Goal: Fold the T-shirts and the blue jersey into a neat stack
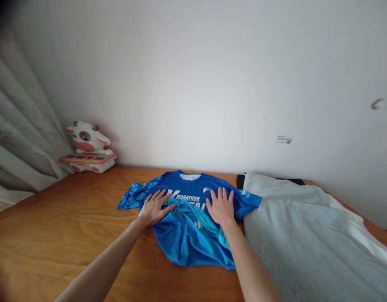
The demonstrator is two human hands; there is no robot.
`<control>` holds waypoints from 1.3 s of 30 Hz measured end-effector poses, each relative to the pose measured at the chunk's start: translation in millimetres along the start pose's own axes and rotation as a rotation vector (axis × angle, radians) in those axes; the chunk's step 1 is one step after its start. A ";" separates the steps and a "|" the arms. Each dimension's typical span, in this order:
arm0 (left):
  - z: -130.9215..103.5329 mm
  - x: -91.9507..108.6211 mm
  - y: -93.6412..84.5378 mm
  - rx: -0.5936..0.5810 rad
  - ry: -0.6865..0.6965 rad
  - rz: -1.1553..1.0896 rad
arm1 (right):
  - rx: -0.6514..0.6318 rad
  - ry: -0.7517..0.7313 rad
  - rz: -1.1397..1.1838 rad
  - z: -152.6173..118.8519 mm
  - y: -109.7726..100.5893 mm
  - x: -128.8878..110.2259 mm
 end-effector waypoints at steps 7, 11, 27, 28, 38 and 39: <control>7.9 -1.8 3.5 0.016 0.002 0.037 | 0.123 -0.166 -0.016 -36.9 -29.8 -11.4; 19.4 -4.1 5.9 0.000 0.018 0.047 | -0.020 -0.063 0.080 -64.4 -18.6 -9.7; -19.5 21.3 -14.4 0.184 0.200 -0.140 | 0.081 -0.045 0.239 -62.8 -6.5 -12.7; -26.6 22.1 -13.1 0.179 0.214 -0.158 | 0.160 -0.055 0.246 -65.7 -7.8 -12.6; -54.0 8.0 -10.0 0.293 0.223 -0.332 | 0.441 -0.107 0.283 -74.0 -5.7 -13.7; -54.2 9.8 -12.1 0.284 0.216 -0.341 | 0.438 -0.100 0.289 -73.0 -3.2 -13.3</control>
Point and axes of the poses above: each hand's wrist, its own z-axis towards the middle knuckle, its own y-axis out of the palm, x = y × z, the point moved 2 cm from there along z, towards the middle knuckle, and after that the axes turned 13 degrees about -z, right-handed, at the moved point
